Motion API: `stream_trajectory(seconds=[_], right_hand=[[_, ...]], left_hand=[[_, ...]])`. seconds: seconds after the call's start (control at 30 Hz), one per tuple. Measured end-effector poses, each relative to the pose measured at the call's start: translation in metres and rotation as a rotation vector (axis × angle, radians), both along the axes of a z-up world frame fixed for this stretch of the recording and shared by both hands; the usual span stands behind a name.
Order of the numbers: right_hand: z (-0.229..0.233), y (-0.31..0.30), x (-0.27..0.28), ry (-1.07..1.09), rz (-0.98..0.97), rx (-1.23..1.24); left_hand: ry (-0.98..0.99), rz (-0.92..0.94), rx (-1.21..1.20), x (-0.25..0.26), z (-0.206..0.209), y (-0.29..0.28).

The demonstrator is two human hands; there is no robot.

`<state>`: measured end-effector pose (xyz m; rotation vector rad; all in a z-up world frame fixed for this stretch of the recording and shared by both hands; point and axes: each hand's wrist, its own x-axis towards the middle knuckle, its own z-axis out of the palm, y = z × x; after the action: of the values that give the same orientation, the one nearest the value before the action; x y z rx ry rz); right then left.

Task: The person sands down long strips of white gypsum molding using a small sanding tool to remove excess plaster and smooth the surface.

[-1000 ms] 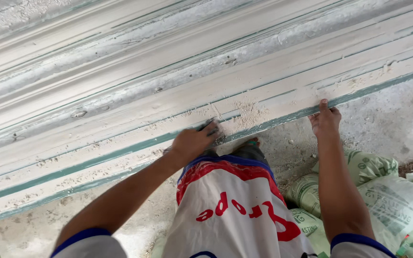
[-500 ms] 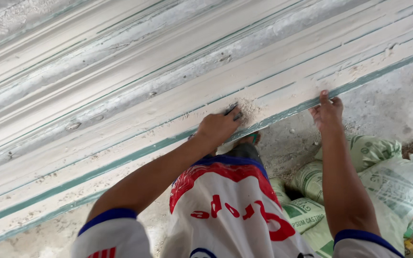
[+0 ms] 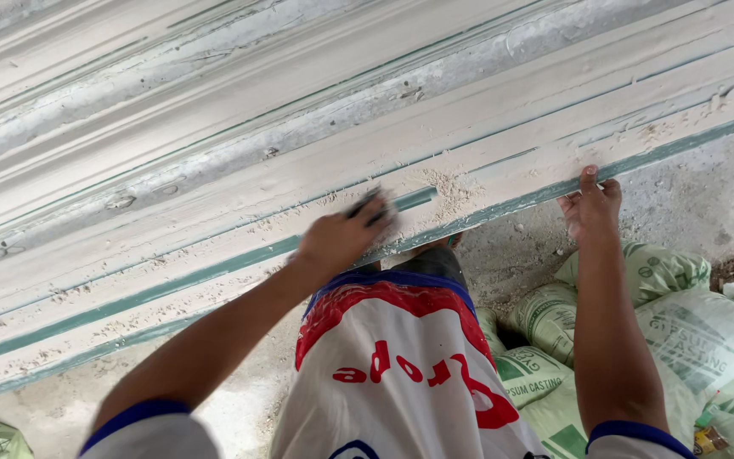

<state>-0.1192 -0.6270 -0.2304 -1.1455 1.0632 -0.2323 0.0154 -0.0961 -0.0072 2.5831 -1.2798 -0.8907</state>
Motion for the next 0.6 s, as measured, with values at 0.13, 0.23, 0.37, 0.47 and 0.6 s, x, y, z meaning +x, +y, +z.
stream_trajectory(seconds=[0.13, 0.23, 0.37, 0.47, 0.6], right_hand=[[-0.003, -0.008, -0.002, 0.021, -0.013, 0.007], [-0.005, -0.010, -0.001, 0.048, 0.004, 0.000], [-0.002, -0.005, -0.005, 0.055, 0.000, 0.004], [-0.006, 0.003, -0.006, 0.000, -0.046, 0.008], [-0.004, 0.002, -0.001, 0.034, -0.007, -0.002]], left_hand=[[-0.019, -0.085, -0.001, 0.007, 0.007, -0.039], [-0.005, -0.117, 0.067, 0.007, 0.012, -0.020], [0.048, -0.128, 0.246, -0.005, 0.022, 0.023], [0.025, -0.125, 0.258, -0.010, 0.017, 0.020], [-0.017, -0.049, -0.106, 0.003, -0.011, -0.089]])
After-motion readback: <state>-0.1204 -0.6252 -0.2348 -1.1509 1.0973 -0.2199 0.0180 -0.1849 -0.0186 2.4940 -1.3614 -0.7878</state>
